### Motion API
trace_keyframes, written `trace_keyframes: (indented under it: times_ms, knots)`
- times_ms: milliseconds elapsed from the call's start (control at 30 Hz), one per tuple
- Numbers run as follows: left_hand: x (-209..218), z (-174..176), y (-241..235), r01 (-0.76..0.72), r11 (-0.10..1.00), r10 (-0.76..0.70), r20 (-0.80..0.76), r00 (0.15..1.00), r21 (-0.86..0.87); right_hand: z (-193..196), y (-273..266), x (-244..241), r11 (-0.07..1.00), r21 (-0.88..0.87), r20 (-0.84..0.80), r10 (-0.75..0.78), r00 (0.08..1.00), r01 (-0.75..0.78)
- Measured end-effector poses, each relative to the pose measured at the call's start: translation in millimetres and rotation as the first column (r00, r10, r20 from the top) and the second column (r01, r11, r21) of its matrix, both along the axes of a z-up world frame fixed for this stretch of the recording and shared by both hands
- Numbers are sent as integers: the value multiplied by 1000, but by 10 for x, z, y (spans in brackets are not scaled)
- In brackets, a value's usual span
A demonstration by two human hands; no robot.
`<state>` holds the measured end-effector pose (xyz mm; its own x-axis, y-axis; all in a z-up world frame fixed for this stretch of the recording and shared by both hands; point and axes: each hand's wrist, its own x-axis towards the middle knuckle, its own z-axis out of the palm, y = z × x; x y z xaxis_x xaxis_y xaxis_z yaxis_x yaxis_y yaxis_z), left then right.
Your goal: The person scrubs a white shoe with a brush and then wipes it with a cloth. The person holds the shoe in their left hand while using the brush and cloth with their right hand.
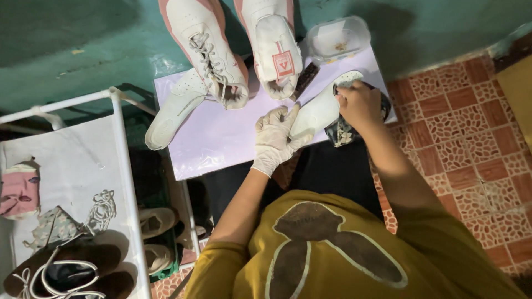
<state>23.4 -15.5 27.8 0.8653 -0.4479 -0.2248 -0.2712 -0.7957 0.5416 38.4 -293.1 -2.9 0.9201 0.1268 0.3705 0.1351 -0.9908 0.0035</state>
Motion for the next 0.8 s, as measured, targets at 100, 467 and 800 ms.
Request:
trace_keyframes:
  times_ms: [100,467,800]
  knots:
    - [-2,-15,-8,2,1000,-2,18,1000,24,128,17,44,996,56,-153,-55,987,64]
    - [38,140,-30,15,999,-14,-43,999,40,-197,503,14,995,-69,30,79,996,-77]
    - [-18,-178,6,60,988,-79,128,989,145,-131,775,-173,814,50,141,568,811,-578]
